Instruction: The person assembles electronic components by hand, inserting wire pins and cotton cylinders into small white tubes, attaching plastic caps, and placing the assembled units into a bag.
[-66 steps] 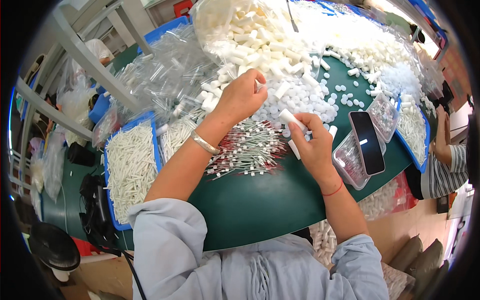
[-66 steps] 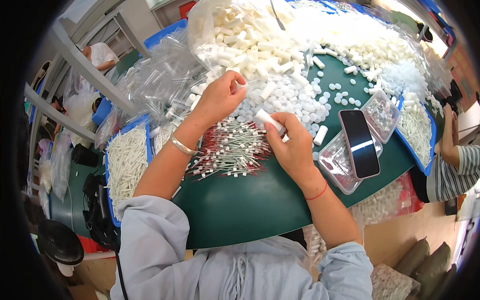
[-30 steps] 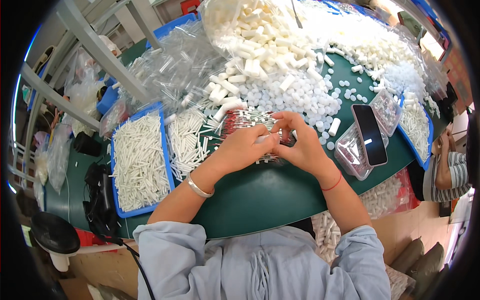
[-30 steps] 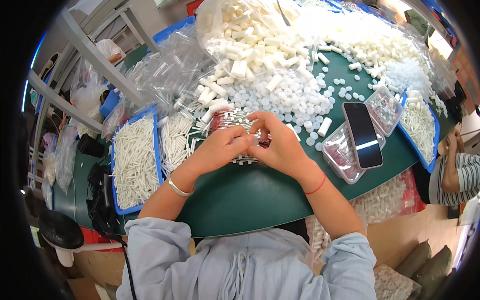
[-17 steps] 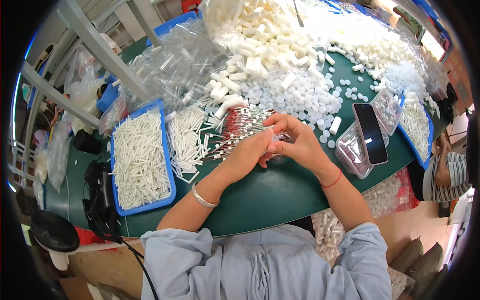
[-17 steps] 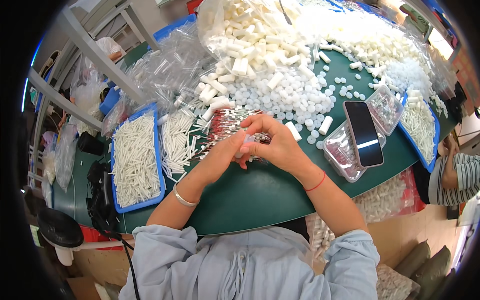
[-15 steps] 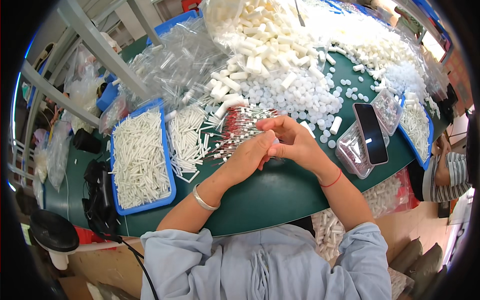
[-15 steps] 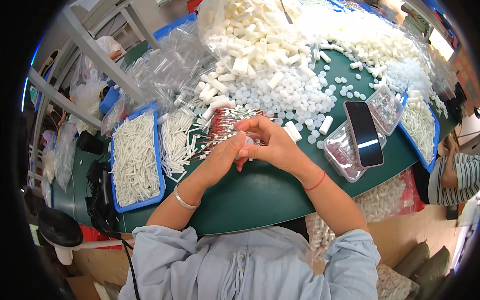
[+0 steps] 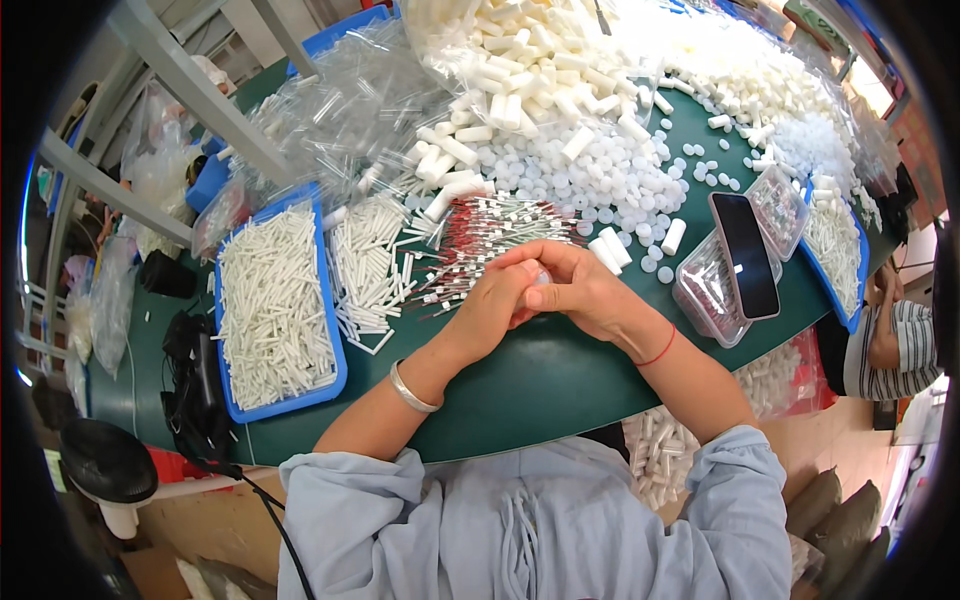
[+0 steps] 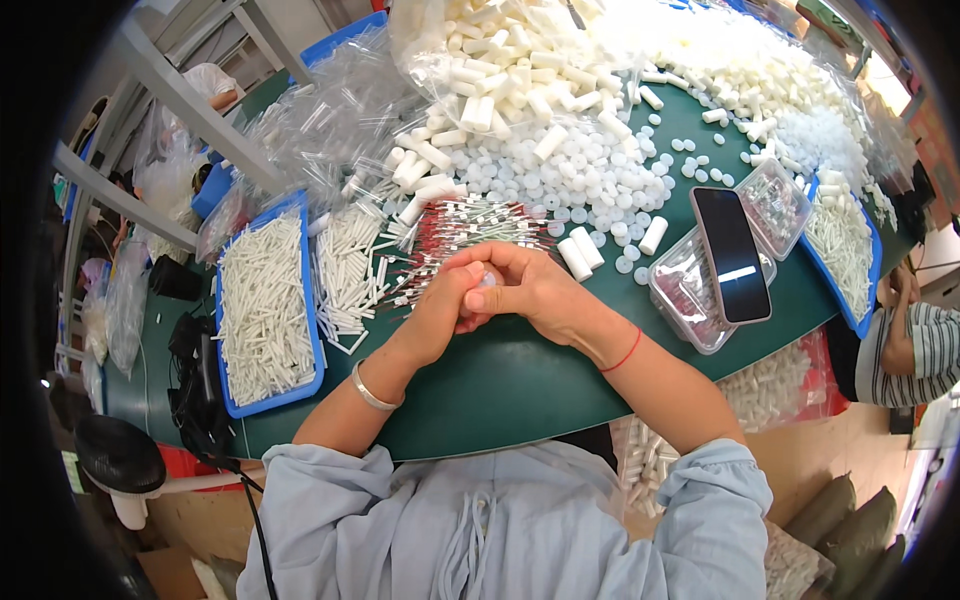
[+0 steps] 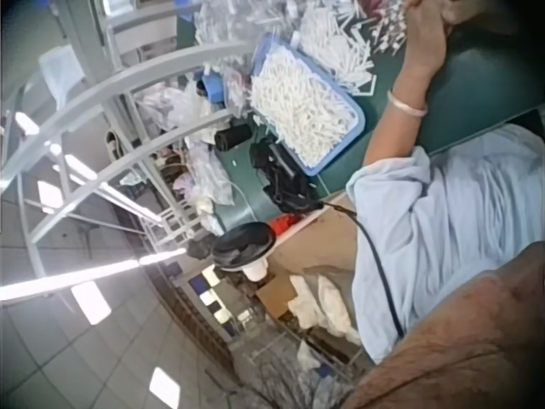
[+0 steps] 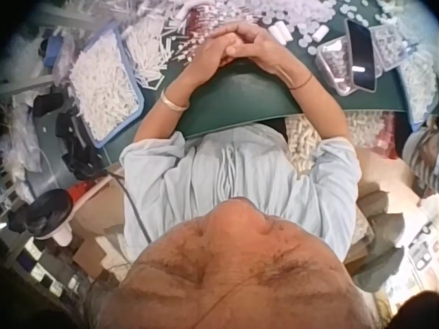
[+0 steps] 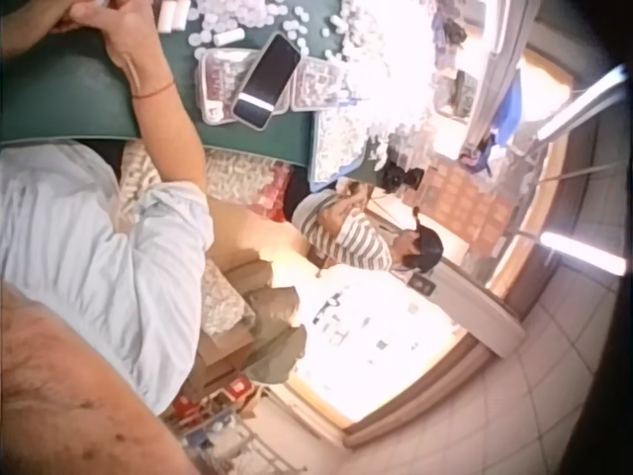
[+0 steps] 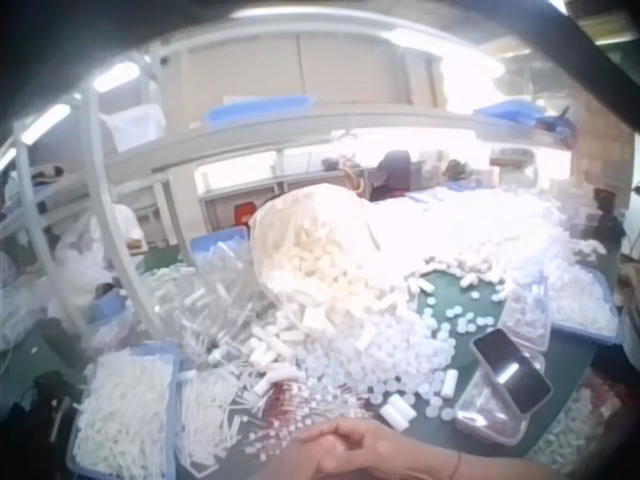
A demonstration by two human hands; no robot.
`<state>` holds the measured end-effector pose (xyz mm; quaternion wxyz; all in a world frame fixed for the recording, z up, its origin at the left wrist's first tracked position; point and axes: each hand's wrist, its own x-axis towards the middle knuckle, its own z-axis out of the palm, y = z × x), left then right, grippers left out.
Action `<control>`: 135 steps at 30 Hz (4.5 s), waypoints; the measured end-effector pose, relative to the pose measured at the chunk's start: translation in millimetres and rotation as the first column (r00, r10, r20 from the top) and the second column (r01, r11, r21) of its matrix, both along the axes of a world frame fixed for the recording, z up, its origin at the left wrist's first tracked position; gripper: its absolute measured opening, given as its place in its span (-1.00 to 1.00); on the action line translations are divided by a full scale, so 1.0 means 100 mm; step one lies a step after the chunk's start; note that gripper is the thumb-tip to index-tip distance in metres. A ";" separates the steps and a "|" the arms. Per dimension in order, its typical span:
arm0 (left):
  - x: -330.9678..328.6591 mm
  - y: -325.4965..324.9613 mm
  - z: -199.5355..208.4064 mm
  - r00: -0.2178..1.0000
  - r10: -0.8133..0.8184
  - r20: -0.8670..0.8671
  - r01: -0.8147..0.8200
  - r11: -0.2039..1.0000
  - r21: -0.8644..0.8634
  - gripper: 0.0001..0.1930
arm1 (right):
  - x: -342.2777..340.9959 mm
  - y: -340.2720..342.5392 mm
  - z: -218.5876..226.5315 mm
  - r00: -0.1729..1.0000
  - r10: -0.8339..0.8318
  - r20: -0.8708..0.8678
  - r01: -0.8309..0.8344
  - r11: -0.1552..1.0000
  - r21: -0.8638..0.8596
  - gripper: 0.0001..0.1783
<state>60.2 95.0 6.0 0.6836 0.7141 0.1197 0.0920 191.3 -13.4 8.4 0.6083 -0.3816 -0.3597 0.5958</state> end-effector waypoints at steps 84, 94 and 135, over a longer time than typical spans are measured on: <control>-0.34 1.57 -0.15 0.895 0.430 0.119 -0.223 0.201 0.954 -0.87 | 0.16 0.18 -0.15 -0.206 -0.535 0.819 -0.012 0.839 0.545 -0.91; -0.35 1.48 -0.23 0.898 0.438 -0.032 0.002 0.068 0.998 -0.88 | 0.16 0.15 -0.09 -0.063 -0.600 0.798 0.241 0.767 0.595 -0.90; -0.07 0.10 0.10 0.969 0.245 0.012 -0.245 0.959 0.142 -0.72 | 0.11 0.06 0.04 0.872 -0.489 -0.001 0.479 0.855 0.199 -0.81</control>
